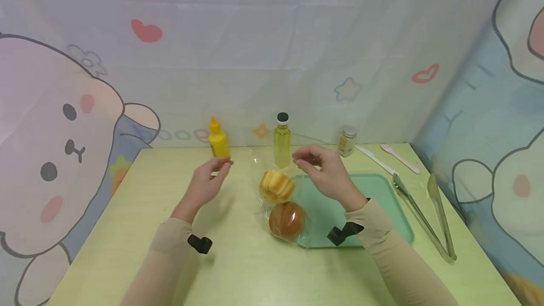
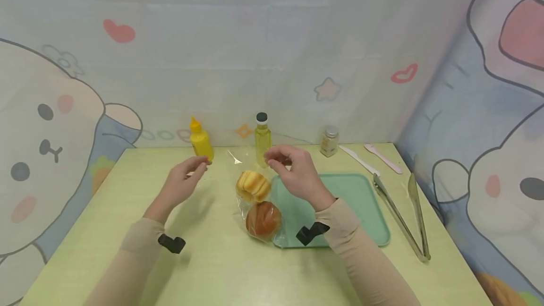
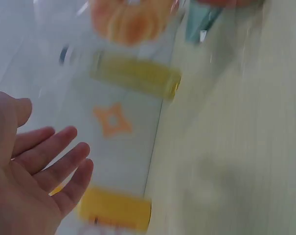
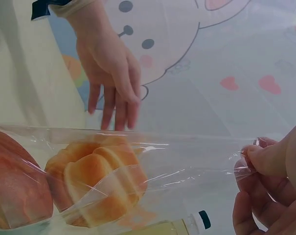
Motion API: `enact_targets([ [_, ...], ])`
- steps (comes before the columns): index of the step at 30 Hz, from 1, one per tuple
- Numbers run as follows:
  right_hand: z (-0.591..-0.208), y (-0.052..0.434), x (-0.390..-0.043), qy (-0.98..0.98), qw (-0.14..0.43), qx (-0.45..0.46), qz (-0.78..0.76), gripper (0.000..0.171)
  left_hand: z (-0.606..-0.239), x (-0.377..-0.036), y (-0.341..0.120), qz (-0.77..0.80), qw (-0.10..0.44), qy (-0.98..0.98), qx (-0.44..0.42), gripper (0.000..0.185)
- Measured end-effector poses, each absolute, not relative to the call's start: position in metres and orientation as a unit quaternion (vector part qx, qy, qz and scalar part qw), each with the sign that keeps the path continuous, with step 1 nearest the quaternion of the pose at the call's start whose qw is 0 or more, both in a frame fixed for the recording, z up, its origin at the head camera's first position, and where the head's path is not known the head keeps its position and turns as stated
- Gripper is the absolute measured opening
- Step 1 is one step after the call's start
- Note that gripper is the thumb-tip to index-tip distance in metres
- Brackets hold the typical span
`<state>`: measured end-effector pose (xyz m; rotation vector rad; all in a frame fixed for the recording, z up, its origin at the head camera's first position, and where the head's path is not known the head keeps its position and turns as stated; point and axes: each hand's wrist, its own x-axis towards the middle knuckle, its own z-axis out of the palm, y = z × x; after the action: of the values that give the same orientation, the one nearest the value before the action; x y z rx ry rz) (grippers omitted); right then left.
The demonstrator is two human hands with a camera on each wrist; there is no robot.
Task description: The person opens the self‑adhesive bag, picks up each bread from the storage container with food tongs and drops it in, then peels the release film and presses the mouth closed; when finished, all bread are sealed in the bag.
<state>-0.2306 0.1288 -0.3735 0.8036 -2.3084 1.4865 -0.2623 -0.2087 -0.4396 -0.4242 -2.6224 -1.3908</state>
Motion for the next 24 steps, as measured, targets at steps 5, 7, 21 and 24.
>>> enact_targets([
  [5,-0.373,0.130,-0.229,-0.794,0.131,0.280,0.524,0.012,-0.435,-0.269,-0.161,-0.563,0.000,-0.808,-0.172,0.054],
  [7,-0.374,0.132,-0.230,-0.791,0.129,0.280,0.528,0.011,-0.434,-0.270,-0.152,-0.587,0.004,-0.794,-0.160,0.050],
  [21,-0.383,0.139,-0.235,-0.775,0.128,0.229,0.575,0.013,-0.424,-0.253,-0.180,-0.648,0.151,-0.725,-0.181,0.013],
  [24,-0.381,0.140,-0.237,-0.763,0.117,0.218,0.597,0.015,-0.415,-0.245,-0.185,-0.645,0.180,-0.709,-0.223,0.011],
])
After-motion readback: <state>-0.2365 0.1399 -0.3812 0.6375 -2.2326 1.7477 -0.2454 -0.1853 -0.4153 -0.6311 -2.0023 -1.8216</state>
